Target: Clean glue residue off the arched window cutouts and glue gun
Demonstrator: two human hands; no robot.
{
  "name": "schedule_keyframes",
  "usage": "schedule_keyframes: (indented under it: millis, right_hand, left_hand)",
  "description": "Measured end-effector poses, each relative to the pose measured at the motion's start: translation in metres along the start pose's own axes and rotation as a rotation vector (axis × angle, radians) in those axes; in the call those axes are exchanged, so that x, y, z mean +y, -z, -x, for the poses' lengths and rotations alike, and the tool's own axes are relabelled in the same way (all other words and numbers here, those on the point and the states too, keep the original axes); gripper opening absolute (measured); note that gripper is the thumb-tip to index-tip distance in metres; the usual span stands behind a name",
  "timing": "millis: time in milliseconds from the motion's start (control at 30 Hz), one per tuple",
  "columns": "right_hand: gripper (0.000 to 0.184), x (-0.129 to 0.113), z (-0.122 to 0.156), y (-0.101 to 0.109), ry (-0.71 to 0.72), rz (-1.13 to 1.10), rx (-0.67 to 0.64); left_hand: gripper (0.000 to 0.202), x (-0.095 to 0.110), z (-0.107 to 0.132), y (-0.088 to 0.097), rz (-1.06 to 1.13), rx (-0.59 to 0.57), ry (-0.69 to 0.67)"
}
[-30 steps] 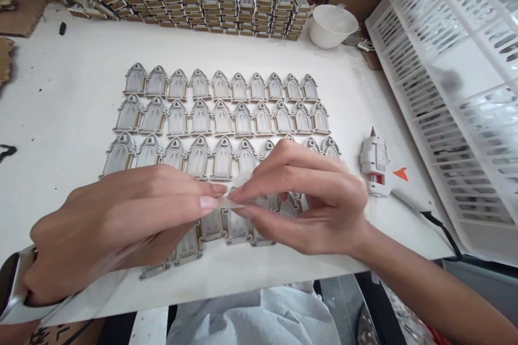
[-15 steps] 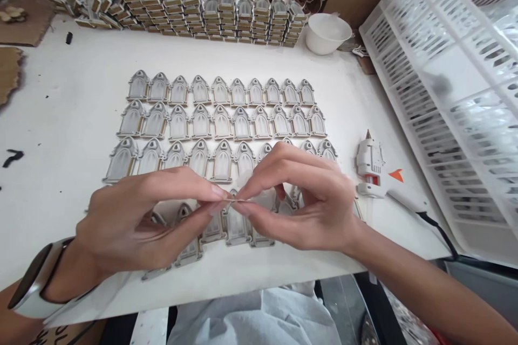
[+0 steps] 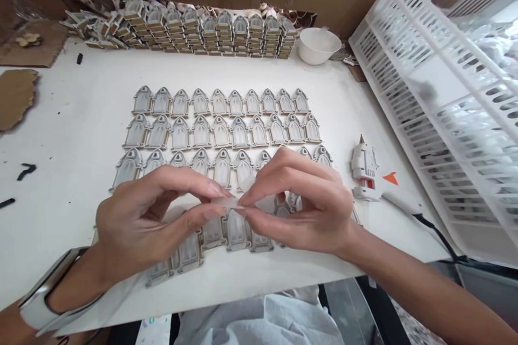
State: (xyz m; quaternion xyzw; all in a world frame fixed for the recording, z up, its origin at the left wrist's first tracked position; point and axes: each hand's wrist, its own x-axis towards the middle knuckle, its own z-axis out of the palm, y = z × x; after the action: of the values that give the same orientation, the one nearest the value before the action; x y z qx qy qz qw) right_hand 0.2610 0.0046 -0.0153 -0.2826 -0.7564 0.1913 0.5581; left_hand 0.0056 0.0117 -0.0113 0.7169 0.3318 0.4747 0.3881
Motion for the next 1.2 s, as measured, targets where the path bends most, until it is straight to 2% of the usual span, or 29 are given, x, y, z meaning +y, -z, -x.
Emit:
schedule_keyframes:
  millis: [100, 200, 433, 567, 667, 733, 800, 967, 1067, 1200]
  right_hand:
    - [0.015, -0.002, -0.001, 0.002, 0.074, 0.114, -0.007]
    - [0.012, -0.002, 0.0, 0.003, 0.115, 0.196, -0.034]
    - [0.009, 0.003, 0.007, 0.002, 0.198, 0.379, -0.001]
    - [0.008, 0.003, 0.007, -0.004, 0.192, 0.368, -0.003]
    - [0.009, 0.002, 0.005, -0.008, 0.181, 0.296, 0.062]
    - [0.007, 0.002, 0.003, -0.009, 0.126, 0.217, 0.107]
    - [0.016, 0.003, 0.001, -0.007, 0.031, 0.194, 0.112]
    - [0.026, 0.009, 0.0, -0.002, -0.226, 0.351, -0.038]
    - [0.036, 0.015, 0.004, -0.002, -0.33, 0.425, -0.144]
    - [0.027, 0.02, 0.008, -0.005, -0.397, 0.466, -0.232]
  left_hand:
    - [0.018, 0.012, -0.005, -0.008, 0.052, 0.022, 0.164]
    - [0.011, 0.019, -0.008, -0.013, 0.167, 0.024, 0.375]
    - [0.036, 0.006, 0.0, -0.012, 0.425, 0.009, 0.684]
    - [0.034, 0.006, 0.001, -0.015, 0.485, 0.024, 0.704]
    - [0.032, 0.01, -0.004, -0.017, 0.522, 0.043, 0.682]
    - [0.032, 0.012, -0.008, -0.017, 0.538, 0.064, 0.666]
    - [0.032, 0.013, -0.011, -0.015, 0.547, 0.084, 0.652]
    - [0.031, 0.014, -0.011, -0.008, 0.59, 0.093, 0.607]
    - [0.031, 0.013, -0.01, -0.007, 0.595, 0.091, 0.592]
    - [0.037, 0.01, -0.013, -0.007, 0.591, 0.108, 0.591]
